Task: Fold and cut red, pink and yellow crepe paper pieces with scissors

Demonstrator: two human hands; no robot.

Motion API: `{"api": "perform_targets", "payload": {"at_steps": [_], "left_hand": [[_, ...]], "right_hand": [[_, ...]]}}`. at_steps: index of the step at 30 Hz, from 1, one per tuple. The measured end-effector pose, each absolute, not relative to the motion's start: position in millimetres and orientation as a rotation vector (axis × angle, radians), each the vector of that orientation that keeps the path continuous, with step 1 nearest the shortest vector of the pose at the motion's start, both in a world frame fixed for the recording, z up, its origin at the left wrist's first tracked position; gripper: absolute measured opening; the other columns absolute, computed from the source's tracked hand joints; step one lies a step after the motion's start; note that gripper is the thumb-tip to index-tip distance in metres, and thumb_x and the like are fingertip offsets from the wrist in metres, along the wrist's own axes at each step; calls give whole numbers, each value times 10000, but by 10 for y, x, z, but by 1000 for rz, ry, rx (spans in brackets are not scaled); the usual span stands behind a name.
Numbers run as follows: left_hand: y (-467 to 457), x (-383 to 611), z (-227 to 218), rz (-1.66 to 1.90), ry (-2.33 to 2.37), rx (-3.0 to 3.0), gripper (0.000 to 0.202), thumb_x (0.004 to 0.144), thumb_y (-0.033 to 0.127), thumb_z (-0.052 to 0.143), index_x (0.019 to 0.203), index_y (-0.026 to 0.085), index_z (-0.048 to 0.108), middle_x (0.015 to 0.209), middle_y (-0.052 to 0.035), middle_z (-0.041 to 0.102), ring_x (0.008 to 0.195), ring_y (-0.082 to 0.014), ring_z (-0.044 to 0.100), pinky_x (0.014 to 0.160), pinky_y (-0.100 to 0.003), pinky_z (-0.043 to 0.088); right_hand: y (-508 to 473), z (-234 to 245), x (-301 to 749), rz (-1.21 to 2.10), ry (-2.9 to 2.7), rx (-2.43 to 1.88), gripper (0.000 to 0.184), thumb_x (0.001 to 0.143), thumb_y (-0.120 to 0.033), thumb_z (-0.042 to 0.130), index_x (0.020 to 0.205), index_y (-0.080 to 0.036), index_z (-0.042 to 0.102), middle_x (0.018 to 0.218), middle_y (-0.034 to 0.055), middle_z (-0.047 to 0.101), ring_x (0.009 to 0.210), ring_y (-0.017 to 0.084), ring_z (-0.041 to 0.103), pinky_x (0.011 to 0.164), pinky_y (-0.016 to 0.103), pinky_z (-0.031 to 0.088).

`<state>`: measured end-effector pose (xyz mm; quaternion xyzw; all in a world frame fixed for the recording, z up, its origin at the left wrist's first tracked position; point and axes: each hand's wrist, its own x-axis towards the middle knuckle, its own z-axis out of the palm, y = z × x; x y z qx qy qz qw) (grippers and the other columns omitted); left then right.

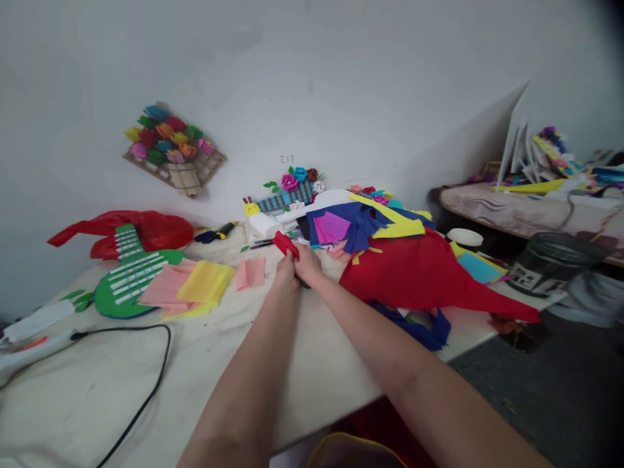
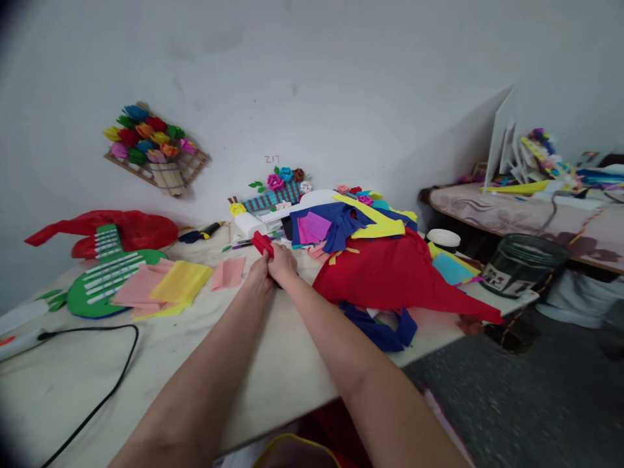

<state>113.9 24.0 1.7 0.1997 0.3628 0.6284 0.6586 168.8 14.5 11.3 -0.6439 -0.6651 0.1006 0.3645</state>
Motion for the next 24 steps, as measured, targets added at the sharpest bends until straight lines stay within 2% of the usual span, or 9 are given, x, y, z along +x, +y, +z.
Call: {"api": "perform_targets", "payload": {"at_steps": [3, 7, 10, 13, 16, 18, 21, 24], "left_hand": [[252, 1201, -39, 1459, 740, 447, 173, 849, 212, 435, 828, 126, 584, 705, -45, 622, 651, -124, 613, 714, -252, 497], [268, 1180, -66, 1506, 746, 473, 186, 833, 187, 404, 835, 132, 581, 756, -60, 630, 702, -134, 622, 709, -249, 492], [307, 1077, -74, 1646, 951, 459, 183, 830, 183, 369, 787, 151, 543, 706, -33, 600, 607, -113, 592, 625, -237, 480], [328, 942, -69, 1809, 1201, 559, 152, 826, 213, 383, 715, 169, 476, 597, 18, 520, 456, -74, 493, 494, -197, 418], [301, 858, -53, 1824, 1230, 657, 166, 816, 269, 413, 674, 184, 412, 495, 71, 409, 349, -46, 354, 391, -162, 309], [268, 848, -43, 1794, 1208, 768, 181, 814, 304, 415, 675, 189, 401, 473, 85, 373, 332, -41, 315, 370, -154, 265], [229, 869, -30, 1722, 1256, 973, 193, 824, 330, 375, 707, 190, 437, 471, 78, 378, 343, -59, 333, 378, -173, 280], [205, 884, -16, 1683, 1416, 1210, 221, 822, 324, 372, 769, 174, 526, 529, 26, 487, 437, -96, 447, 451, -207, 352]], "right_hand": [[165, 114, 1713, 380, -1603, -1630, 410, 845, -302, 385, 1229, -196, 480, 1224, 74, 517, 1102, 194, 483, 915, 288, 362], [155, 170, 1667, 427, -1462, -1657, 407, 887, -384, 282, 1167, -213, 523, 1217, 71, 508, 1101, 194, 479, 924, 308, 359], [126, 199, 1628, 386, -1459, -1687, 375, 871, -381, 336, 1156, -228, 527, 1214, 70, 501, 1102, 205, 471, 902, 320, 373], [133, 174, 1637, 357, -1471, -1740, 350, 845, -296, 394, 1163, -231, 527, 1195, 71, 514, 1058, 201, 497, 853, 305, 396], [180, 123, 1677, 343, -1479, -1795, 355, 817, -224, 419, 1146, -205, 551, 1168, 87, 538, 1023, 207, 517, 828, 297, 399], [218, 108, 1701, 335, -1480, -1791, 325, 818, -244, 433, 1095, -176, 588, 1143, 104, 559, 1044, 221, 506, 864, 307, 378], [263, 133, 1702, 383, -1459, -1663, 345, 866, -348, 371, 947, -149, 642, 1036, 107, 613, 1024, 211, 515, 894, 305, 361], [282, 170, 1640, 595, -1427, -1372, 452, 895, -412, 253, 881, -163, 630, 871, 63, 649, 851, 163, 578, 774, 257, 431]]}}
